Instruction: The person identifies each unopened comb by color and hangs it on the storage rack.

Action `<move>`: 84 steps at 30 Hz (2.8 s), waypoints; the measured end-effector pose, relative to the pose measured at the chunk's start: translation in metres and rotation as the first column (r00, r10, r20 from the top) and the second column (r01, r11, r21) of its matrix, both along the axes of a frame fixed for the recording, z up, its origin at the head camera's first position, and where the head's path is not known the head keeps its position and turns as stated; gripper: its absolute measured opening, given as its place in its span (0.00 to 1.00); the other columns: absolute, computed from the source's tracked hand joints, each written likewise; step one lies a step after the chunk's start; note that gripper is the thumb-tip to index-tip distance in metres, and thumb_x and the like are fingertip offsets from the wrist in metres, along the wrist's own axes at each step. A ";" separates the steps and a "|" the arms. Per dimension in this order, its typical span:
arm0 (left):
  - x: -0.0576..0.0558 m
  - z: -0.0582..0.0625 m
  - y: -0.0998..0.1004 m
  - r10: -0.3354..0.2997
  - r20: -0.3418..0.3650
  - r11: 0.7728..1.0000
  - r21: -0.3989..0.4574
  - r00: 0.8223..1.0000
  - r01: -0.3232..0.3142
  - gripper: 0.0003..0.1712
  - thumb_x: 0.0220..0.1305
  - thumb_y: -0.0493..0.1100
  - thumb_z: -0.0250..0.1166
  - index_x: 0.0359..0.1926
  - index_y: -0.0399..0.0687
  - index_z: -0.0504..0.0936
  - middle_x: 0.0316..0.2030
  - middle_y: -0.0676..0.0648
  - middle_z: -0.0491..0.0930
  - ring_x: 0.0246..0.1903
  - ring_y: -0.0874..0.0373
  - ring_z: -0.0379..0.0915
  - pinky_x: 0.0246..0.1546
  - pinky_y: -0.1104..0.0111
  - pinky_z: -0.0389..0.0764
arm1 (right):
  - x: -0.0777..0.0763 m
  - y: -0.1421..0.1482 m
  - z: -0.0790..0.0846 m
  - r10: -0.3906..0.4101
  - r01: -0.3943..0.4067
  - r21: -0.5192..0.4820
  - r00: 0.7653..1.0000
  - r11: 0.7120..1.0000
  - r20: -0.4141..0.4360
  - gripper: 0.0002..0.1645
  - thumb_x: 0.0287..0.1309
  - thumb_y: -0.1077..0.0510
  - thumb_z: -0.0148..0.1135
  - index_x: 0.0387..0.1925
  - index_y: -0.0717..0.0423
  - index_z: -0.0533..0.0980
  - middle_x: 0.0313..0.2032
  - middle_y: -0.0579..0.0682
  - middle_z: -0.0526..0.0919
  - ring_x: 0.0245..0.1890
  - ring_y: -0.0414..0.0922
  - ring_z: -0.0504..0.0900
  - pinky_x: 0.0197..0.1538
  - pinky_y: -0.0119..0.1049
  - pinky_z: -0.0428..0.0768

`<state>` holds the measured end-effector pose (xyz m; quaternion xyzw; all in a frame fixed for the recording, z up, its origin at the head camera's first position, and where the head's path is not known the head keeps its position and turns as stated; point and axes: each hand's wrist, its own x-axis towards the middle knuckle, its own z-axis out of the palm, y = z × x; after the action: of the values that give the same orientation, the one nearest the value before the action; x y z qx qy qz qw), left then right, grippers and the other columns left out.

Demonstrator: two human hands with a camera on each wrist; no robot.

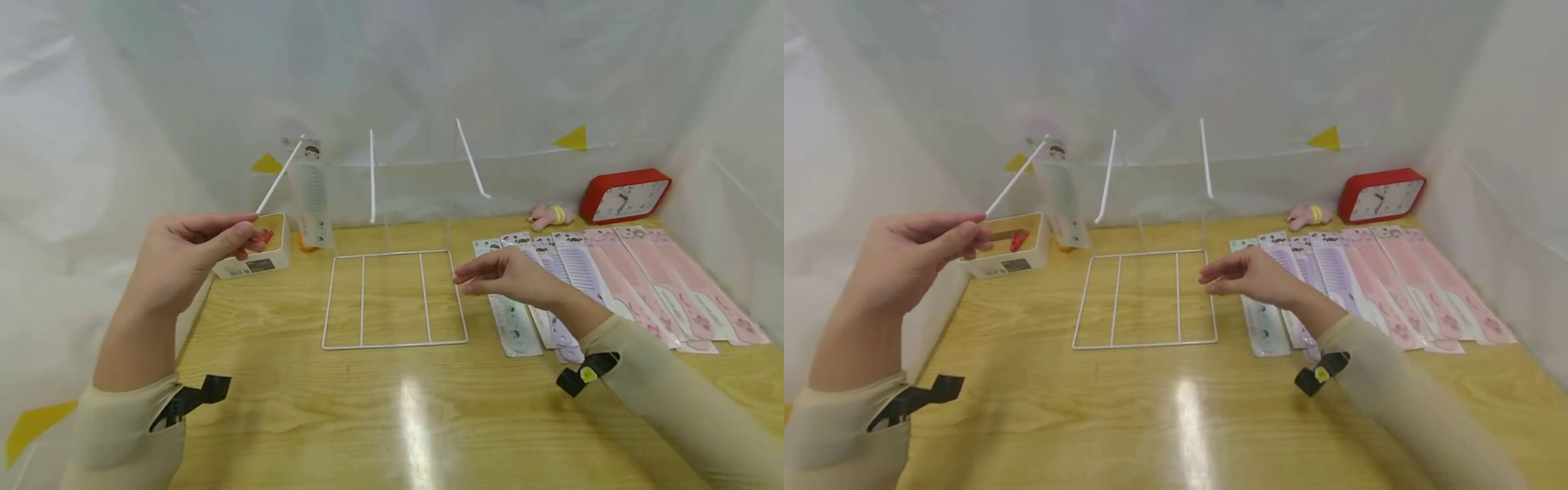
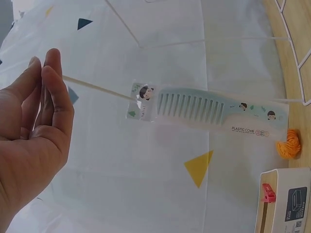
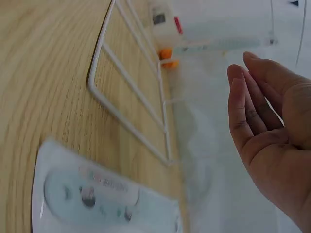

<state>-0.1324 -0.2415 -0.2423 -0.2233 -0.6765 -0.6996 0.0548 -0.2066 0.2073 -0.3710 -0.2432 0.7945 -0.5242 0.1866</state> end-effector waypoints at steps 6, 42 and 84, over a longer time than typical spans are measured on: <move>0.000 0.000 0.002 0.008 0.013 1.000 0.009 1.000 -0.008 0.11 0.65 0.24 0.61 0.46 0.27 0.86 0.31 0.45 0.89 0.32 0.58 0.87 0.33 0.73 0.84 | -0.059 0.028 -0.037 -0.079 0.080 0.085 0.997 0.993 -0.020 0.25 0.60 0.58 0.70 0.57 0.66 0.79 0.53 0.63 0.84 0.45 0.34 0.86 0.48 0.27 0.81; 0.000 0.004 0.002 0.082 0.048 0.993 -0.092 0.995 -0.078 0.11 0.66 0.29 0.63 0.47 0.30 0.86 0.31 0.48 0.90 0.31 0.58 0.87 0.33 0.72 0.83 | -0.110 0.068 -0.052 -0.246 0.313 0.368 0.944 0.875 -0.218 0.27 0.65 0.46 0.65 0.57 0.61 0.79 0.52 0.61 0.82 0.45 0.50 0.74 0.45 0.37 0.72; 0.003 0.011 0.004 0.071 0.001 0.996 -0.050 0.997 -0.071 0.10 0.63 0.25 0.64 0.45 0.27 0.86 0.30 0.45 0.89 0.25 0.59 0.84 0.28 0.73 0.81 | 0.108 -0.107 0.205 0.105 -0.061 0.222 0.976 0.973 -0.192 0.04 0.60 0.56 0.70 0.36 0.45 0.88 0.27 0.40 0.89 0.31 0.39 0.87 0.40 0.36 0.84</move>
<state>-0.1297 -0.2377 -0.2317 -0.1994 -0.7014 -0.6804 0.0733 -0.0989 0.1006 -0.1656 -0.3067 0.8506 -0.3993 0.1517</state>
